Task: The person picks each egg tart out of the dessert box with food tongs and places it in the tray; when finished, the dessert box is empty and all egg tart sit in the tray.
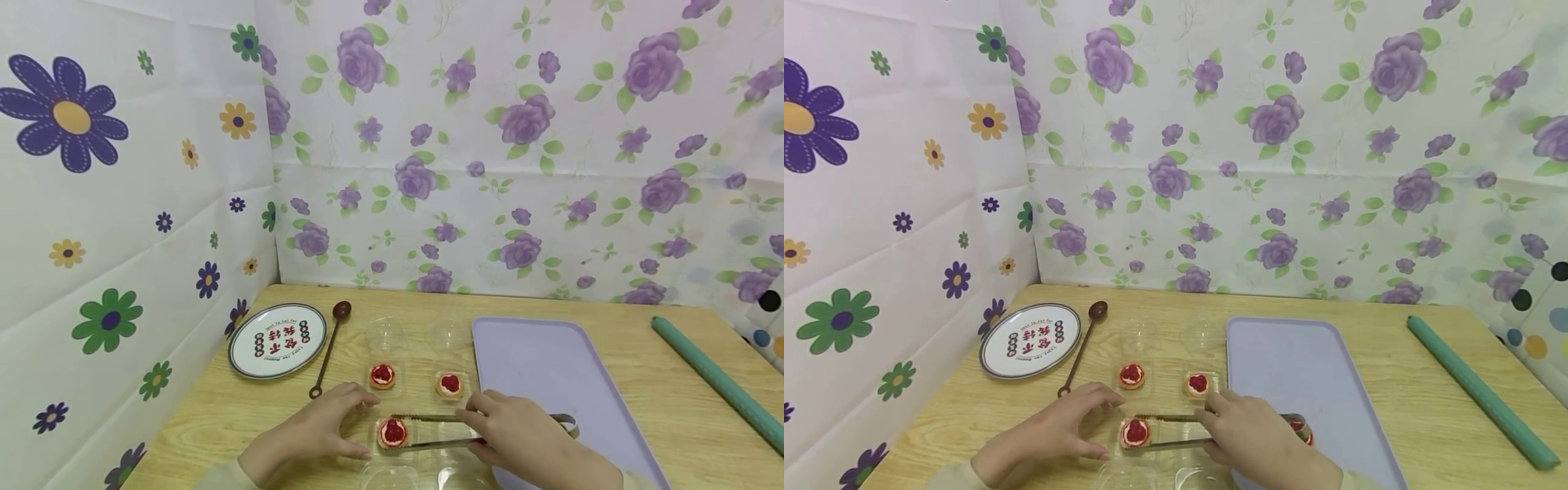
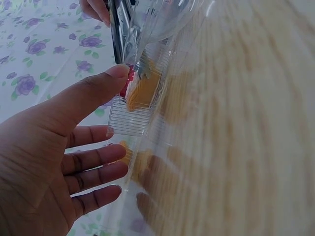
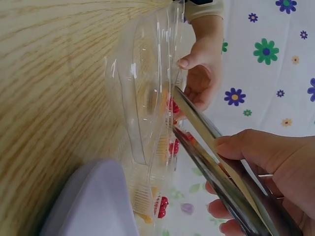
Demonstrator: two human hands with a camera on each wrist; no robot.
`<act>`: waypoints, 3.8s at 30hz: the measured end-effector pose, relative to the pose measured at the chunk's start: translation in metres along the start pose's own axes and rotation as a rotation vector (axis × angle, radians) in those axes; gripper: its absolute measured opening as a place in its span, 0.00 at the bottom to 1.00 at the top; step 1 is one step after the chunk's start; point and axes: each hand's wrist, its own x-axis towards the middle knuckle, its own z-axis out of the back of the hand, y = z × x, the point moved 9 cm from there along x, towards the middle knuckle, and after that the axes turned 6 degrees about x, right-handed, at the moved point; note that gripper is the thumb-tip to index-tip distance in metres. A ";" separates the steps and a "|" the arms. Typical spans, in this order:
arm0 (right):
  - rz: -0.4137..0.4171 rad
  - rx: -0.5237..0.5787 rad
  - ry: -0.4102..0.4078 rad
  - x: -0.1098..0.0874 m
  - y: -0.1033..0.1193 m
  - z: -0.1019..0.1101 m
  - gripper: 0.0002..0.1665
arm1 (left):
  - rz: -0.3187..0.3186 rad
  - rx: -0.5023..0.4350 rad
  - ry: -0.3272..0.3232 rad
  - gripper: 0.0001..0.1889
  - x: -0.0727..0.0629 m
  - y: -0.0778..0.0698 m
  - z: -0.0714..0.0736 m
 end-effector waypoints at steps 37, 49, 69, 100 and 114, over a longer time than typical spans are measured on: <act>-0.130 0.043 -0.236 -0.078 -0.036 0.054 0.21 | -0.047 0.009 -0.021 0.36 0.001 -0.003 0.002; -0.247 -0.040 -0.187 -0.107 -0.054 0.060 0.25 | -0.048 0.003 -0.016 0.37 0.001 -0.002 0.001; -0.387 -0.123 -0.025 -0.155 -0.074 0.038 0.29 | -0.054 0.004 -0.023 0.37 0.002 -0.003 0.002; -0.318 -0.091 -0.033 -0.173 -0.073 0.024 0.27 | -0.030 0.033 -0.017 0.37 0.002 -0.004 0.002; -0.477 -0.114 -0.044 -0.160 -0.078 0.037 0.29 | -0.068 0.121 -0.068 0.36 0.000 -0.009 0.017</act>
